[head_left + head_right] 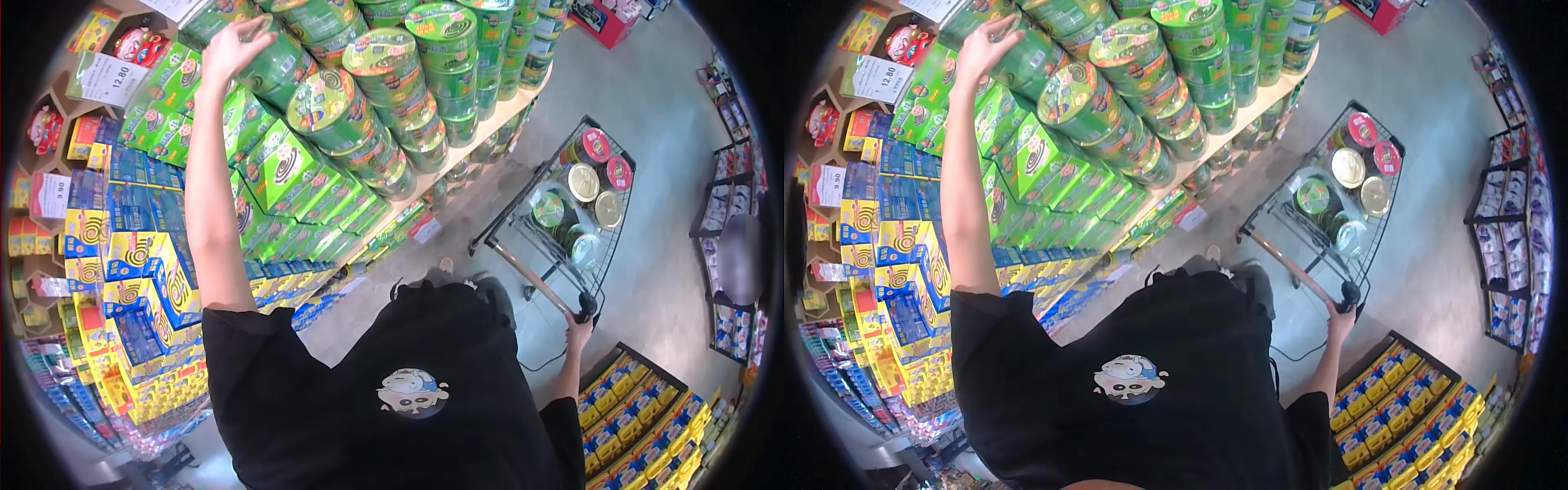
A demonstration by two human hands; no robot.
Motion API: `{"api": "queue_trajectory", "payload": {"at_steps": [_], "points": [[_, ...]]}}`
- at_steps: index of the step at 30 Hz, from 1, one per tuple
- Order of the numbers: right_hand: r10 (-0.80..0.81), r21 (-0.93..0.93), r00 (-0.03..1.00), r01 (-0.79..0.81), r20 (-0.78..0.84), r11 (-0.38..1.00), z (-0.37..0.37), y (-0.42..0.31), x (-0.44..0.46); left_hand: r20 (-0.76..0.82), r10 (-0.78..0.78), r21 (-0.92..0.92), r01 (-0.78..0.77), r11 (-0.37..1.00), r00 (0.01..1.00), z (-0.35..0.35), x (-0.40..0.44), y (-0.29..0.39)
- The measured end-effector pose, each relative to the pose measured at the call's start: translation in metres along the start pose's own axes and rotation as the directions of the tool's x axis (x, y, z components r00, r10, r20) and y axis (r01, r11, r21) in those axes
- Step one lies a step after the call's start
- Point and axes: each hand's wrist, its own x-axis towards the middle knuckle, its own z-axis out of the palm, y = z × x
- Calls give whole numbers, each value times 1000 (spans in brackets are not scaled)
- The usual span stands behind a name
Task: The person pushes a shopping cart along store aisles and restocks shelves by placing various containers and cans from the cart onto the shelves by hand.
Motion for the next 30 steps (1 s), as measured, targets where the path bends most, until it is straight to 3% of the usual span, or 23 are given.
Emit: {"api": "queue_trajectory", "payload": {"at_steps": [3, 4, 6, 7, 8, 9, 10, 11, 13, 14, 16, 17, 18, 19, 21, 23, 27, 30], "points": [[-36, 16, 999, 36, -7, 999, 3, 1, 3, -25, 56, 38, -55, 998, 998, 3, 4, -3], [-50, 11, 998, 51, -27, 999, 4, 3, 3, -167, 155, 71, -145, 987, 974, 3, 5, -5], [-279, 76, 960, 280, -26, 957, 9, 10, 9, -420, 370, 150, -338, 929, 829, 4, 12, -6], [-483, 247, 869, 494, -109, 834, 21, 17, 20, -569, 478, 185, -462, 867, 669, -3, 11, 7], [-328, -97, 941, 320, -83, 942, 10, 12, 7, -570, 529, 213, -508, 834, 629, -14, 8, 24], [-345, -81, 931, 337, -120, 938, 10, 9, 2, -576, 474, 78, -532, 843, 666, -22, 2, 44], [-186, -162, 975, 165, -125, 973, 9, 4, -2, -615, 540, 156, -583, 798, 575, -26, 4, 54], [-192, -178, 970, 164, -153, 970, 17, 28, 9, -623, 517, 136, -570, 810, 587, -22, 4, 72], [11, -8, 997, -11, -74, 1000, 1, -25, -14, -634, 498, 128, -555, 822, 592, -8, 6, 114], [31, -35, 998, -32, -51, 999, 2, -22, -11, -637, 502, 140, -553, 821, 584, 3, 8, 137], [54, -40, 998, -55, -10, 998, 3, -17, -8, -656, 559, 134, -651, 747, 507, 37, -22, 232], [75, -38, 997, -75, 3, 996, 2, -18, -10, -647, 541, -58, -742, 668, 537, 70, -33, 276], [92, -38, 996, -91, 16, 995, 0, -21, -10, -630, 526, -249, -790, 560, 572, 104, -51, 320], [108, -36, 994, -106, 30, 994, -2, -24, -9, -484, 607, -436, -775, 457, 630, 120, -82, 364], [-6, -106, 1000, 6, -7, 994, 1, -8, -5, -310, 717, -623, -703, 344, 625, 213, -125, 423], [89, -18, 989, -88, 116, 996, -19, -30, -8, -86, 876, -767, -593, 246, 475, 282, -174, 487], [103, 228, 941, -183, 322, 956, -42, -13, 5, 239, 932, -806, -479, 347, 273, 395, -245, 576], [104, 361, 893, -281, 439, 889, -57, -16, 18, 432, 834, -710, -442, 549, 343, 472, -280, 624]]}}
